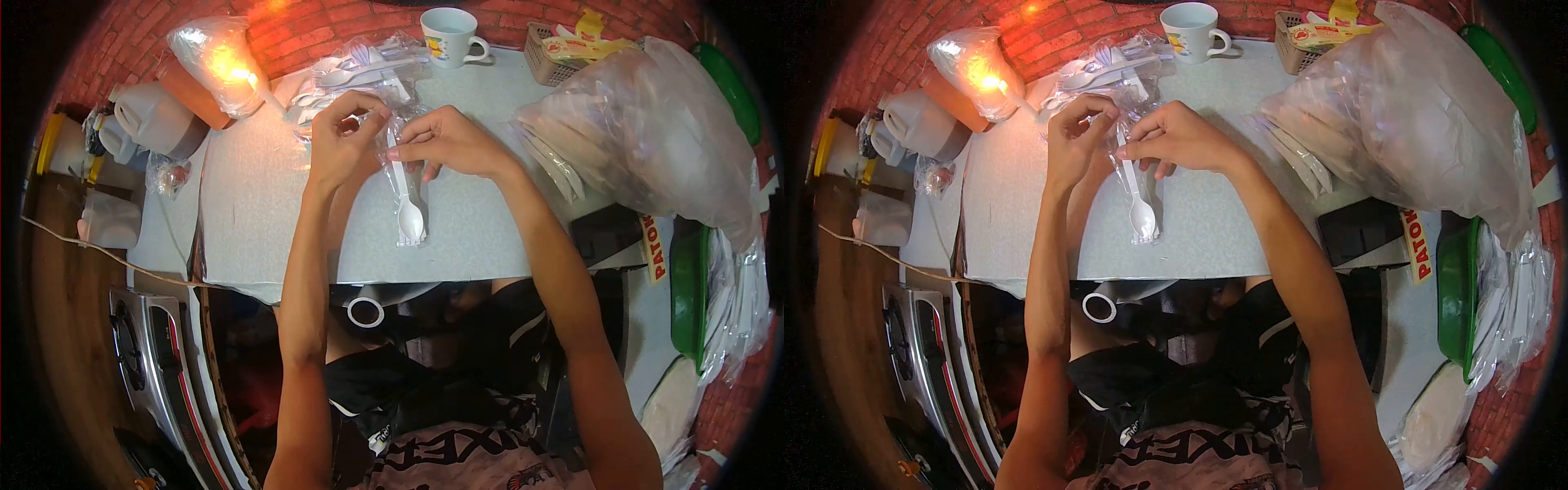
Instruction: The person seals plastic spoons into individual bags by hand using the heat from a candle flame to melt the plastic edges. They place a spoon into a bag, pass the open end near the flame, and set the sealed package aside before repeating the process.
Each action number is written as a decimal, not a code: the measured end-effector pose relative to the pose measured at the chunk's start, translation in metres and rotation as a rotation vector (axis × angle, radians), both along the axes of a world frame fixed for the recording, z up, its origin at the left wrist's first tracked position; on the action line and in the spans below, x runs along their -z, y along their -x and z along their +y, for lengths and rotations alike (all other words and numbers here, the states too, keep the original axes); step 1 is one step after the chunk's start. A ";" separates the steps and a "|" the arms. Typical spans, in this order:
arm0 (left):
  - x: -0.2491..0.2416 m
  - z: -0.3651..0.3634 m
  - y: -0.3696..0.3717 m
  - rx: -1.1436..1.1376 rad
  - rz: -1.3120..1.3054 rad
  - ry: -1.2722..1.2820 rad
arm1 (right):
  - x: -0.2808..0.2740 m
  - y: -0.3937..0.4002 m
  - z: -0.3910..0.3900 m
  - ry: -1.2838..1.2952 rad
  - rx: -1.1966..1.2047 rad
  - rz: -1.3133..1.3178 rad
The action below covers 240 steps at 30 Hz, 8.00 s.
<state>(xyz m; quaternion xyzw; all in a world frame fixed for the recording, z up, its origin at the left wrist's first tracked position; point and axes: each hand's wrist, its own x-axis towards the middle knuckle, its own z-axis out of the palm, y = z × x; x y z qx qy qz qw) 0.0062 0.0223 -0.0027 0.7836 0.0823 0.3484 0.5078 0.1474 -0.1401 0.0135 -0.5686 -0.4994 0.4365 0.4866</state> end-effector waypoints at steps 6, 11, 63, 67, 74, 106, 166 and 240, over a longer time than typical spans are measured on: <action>-0.009 -0.007 0.000 0.006 -0.025 0.136 | 0.000 0.001 -0.001 -0.012 0.002 -0.006; -0.003 -0.005 0.000 -0.006 0.080 0.059 | 0.001 0.000 0.000 -0.007 0.005 0.005; -0.011 -0.004 0.007 -0.109 0.077 -0.192 | -0.003 -0.006 -0.001 -0.087 0.065 0.029; -0.012 -0.005 0.007 -0.099 0.068 -0.191 | -0.004 -0.006 -0.002 -0.067 0.067 0.027; -0.015 -0.005 0.007 -0.135 0.003 -0.186 | 0.002 -0.007 0.000 -0.069 0.065 0.027; -0.010 0.000 0.005 -0.188 -0.054 -0.210 | 0.007 -0.008 0.002 -0.048 0.074 0.013; -0.059 -0.126 -0.088 0.282 0.138 -0.694 | 0.075 -0.005 0.037 -0.650 0.562 -0.248; -0.010 -0.003 -0.009 0.386 0.390 0.558 | 0.036 -0.058 0.013 -0.428 0.532 0.373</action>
